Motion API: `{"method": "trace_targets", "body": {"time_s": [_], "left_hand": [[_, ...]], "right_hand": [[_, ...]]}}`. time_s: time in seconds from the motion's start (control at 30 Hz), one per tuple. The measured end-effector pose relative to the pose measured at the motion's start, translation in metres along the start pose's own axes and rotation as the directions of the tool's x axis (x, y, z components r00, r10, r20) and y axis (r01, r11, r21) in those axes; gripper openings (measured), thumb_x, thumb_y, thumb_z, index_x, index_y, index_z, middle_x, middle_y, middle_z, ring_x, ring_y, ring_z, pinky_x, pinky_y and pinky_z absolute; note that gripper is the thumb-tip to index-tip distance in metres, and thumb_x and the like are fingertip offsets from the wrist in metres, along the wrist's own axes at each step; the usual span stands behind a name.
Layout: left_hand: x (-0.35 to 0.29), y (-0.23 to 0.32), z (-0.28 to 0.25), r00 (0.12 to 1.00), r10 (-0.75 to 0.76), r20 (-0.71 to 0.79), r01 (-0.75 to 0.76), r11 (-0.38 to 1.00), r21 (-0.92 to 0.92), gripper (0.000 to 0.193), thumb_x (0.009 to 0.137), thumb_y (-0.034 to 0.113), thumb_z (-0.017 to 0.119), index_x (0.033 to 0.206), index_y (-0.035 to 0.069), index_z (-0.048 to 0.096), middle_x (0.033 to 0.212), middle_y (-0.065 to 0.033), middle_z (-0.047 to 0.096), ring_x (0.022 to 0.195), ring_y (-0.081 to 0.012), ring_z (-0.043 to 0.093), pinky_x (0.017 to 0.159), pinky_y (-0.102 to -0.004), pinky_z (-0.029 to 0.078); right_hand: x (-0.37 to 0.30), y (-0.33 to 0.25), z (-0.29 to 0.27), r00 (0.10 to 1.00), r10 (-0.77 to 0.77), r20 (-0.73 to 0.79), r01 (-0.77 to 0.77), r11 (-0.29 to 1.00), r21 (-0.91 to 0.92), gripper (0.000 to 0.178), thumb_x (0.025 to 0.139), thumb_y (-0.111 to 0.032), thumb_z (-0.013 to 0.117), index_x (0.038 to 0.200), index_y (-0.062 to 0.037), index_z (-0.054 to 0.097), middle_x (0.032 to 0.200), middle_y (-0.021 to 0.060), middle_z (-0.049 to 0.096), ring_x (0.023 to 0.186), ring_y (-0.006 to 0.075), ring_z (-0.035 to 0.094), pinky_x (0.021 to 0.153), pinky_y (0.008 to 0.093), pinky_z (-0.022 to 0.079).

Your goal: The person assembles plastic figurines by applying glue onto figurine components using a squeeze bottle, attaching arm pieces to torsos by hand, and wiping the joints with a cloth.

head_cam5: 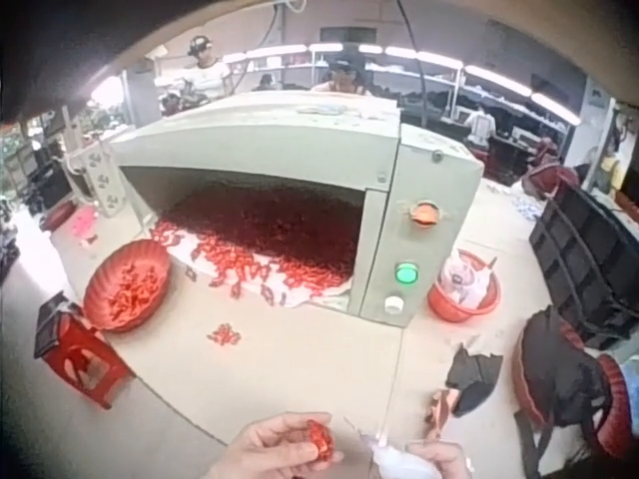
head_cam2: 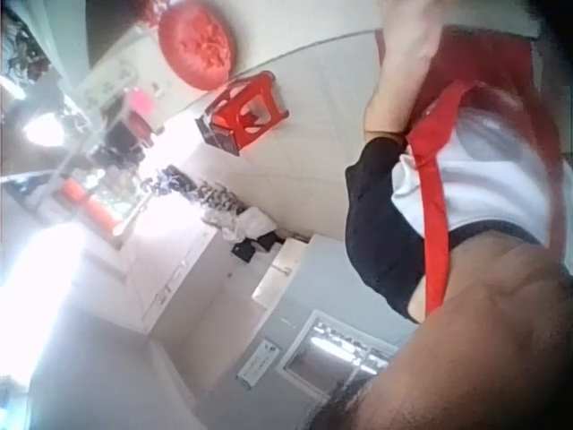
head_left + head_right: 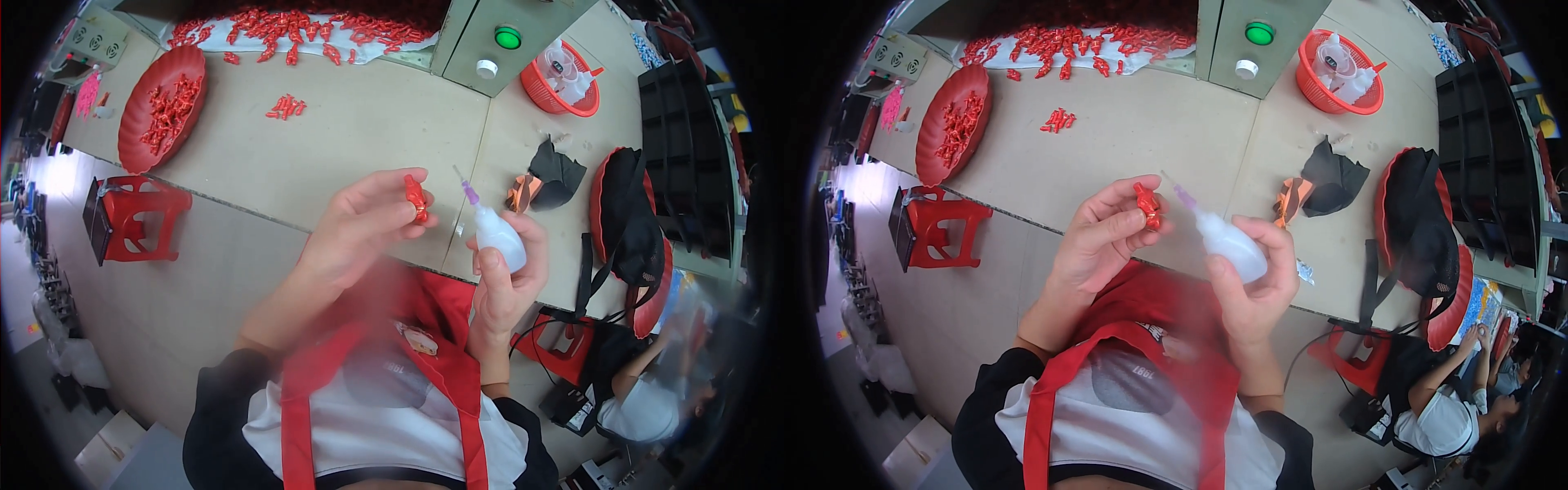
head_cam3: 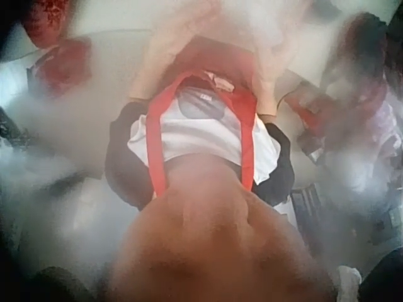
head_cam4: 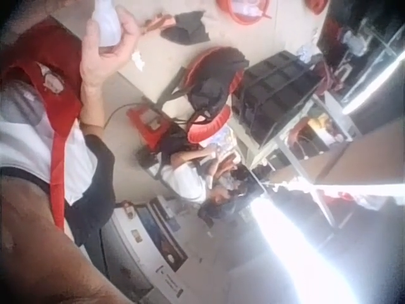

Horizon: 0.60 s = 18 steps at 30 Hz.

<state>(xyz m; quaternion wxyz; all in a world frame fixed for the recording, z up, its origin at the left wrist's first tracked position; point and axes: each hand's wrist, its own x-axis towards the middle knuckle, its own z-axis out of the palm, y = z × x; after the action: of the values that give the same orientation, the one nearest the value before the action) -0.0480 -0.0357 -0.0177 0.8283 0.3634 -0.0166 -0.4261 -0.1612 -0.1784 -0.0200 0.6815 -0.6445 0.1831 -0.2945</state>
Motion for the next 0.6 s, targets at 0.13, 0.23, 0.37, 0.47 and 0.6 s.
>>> {"method": "trace_targets", "body": {"time_s": [0.13,0.23,0.37,0.47,0.6], "left_hand": [[-0.003,0.0,0.0,1.0,-0.002,-0.027,0.003,0.999,0.04,0.032,0.081,0.003,0.058,0.113,0.001,0.053,0.093,-0.0055,0.058,0.083,-0.0181,0.06,0.078,-0.0289,0.048],[-0.004,0.001,0.007,0.997,0.025,-0.078,-0.022,0.999,0.031,0.032,0.08,0.002,0.057,0.112,0.001,0.054,0.091,-0.0047,0.058,0.082,-0.018,0.06,0.076,-0.0282,0.048],[-0.002,0.0,0.003,0.998,0.027,-0.063,-0.024,0.999,0.039,0.032,0.08,0.002,0.058,0.112,0.001,0.053,0.093,-0.0056,0.059,0.082,-0.0185,0.061,0.075,-0.0277,0.048],[-0.002,0.001,0.006,0.996,0.017,-0.084,-0.008,0.994,0.113,0.032,0.08,0.002,0.058,0.112,0.0,0.053,0.097,-0.0081,0.06,0.084,-0.0196,0.062,0.074,-0.027,0.048],[-0.004,0.001,0.013,0.981,0.123,-0.148,-0.096,0.98,0.175,0.028,0.084,0.005,0.054,0.112,-0.001,0.052,0.101,-0.0129,0.06,0.085,-0.0198,0.062,0.073,-0.0251,0.051]], "right_hand": [[-0.009,-0.009,0.002,0.989,-0.142,-0.035,0.136,0.982,-0.129,0.044,0.071,-0.022,0.067,0.103,0.0009,0.049,0.091,0.0104,0.053,0.077,0.0154,0.054,0.065,0.0246,0.043],[-0.014,-0.017,0.001,0.972,-0.229,0.052,0.235,0.944,-0.23,0.042,0.071,-0.022,0.066,0.101,0.0015,0.05,0.095,0.0106,0.053,0.083,0.0171,0.052,0.071,0.0266,0.042],[-0.013,-0.019,0.0,0.951,-0.294,0.097,0.309,0.889,-0.338,0.039,0.072,-0.022,0.065,0.099,0.0017,0.051,0.095,0.0111,0.053,0.084,0.0185,0.052,0.073,0.028,0.043],[-0.012,-0.022,0.002,0.931,-0.324,0.169,0.365,0.859,-0.359,0.038,0.072,-0.02,0.065,0.1,0.0019,0.052,0.097,0.0123,0.054,0.084,0.0184,0.053,0.075,0.0287,0.043],[-0.011,-0.027,0.007,0.931,-0.305,0.199,0.362,0.833,-0.418,0.036,0.072,-0.019,0.065,0.1,0.0024,0.053,0.095,0.0138,0.057,0.083,0.0192,0.055,0.075,0.0283,0.043]]}}
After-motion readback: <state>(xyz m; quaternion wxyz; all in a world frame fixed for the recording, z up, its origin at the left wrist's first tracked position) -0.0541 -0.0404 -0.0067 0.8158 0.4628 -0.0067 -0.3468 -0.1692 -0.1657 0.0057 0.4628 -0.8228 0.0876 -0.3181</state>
